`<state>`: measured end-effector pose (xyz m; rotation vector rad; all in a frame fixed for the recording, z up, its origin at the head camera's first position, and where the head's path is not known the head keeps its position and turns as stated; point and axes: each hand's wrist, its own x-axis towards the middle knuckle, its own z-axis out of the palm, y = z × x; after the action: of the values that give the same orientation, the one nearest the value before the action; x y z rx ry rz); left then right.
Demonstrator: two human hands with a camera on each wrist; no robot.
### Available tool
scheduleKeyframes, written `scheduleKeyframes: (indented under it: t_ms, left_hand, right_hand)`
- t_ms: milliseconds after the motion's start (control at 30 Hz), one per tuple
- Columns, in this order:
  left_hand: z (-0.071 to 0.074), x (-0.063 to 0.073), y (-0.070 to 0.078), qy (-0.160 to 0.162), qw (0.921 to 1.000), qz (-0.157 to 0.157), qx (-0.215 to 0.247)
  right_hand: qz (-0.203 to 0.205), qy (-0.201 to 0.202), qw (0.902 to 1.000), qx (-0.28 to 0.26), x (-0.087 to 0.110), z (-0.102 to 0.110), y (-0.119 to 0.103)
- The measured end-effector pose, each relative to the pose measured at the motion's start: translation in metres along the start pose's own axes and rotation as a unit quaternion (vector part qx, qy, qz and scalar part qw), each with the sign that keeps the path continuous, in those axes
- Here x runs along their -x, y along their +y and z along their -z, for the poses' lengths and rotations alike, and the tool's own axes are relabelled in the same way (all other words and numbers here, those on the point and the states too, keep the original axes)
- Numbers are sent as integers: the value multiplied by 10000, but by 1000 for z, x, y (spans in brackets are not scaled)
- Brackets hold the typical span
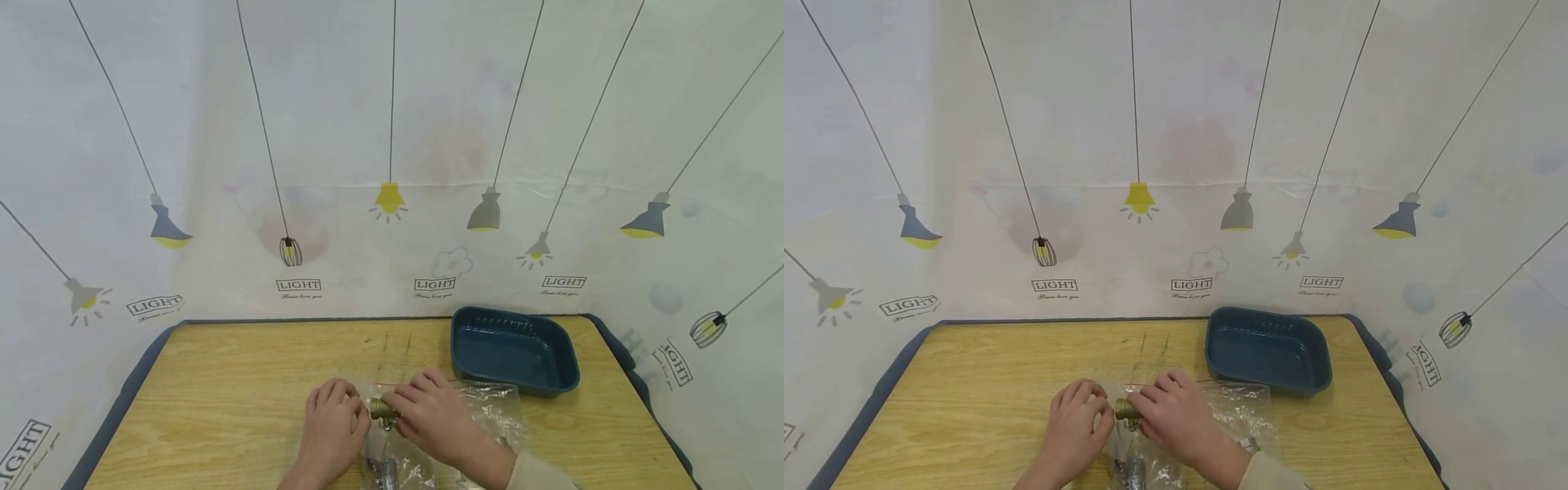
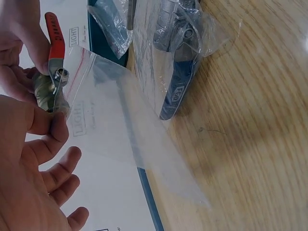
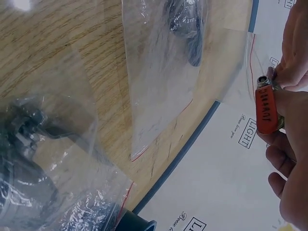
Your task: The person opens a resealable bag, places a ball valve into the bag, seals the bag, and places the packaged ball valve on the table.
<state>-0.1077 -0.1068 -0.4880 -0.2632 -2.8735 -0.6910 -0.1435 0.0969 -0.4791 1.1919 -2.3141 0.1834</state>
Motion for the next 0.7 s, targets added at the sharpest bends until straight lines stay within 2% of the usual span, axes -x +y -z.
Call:
scheduleKeyframes:
  t_ms: [200,400,700]
  left_hand:
    - [-3,0,-1,-3,10000,33,43]
    - [-3,1,1,48,9999,-118,43]
    - [-3,5,0,93,9996,-248,66]
  right_hand:
    - [102,-118,9998,157,1,-4,-2]
    - [53,-41,10000,66,2,-9,-7]
    - [-528,-309,9980,133,-4,-7,-10]
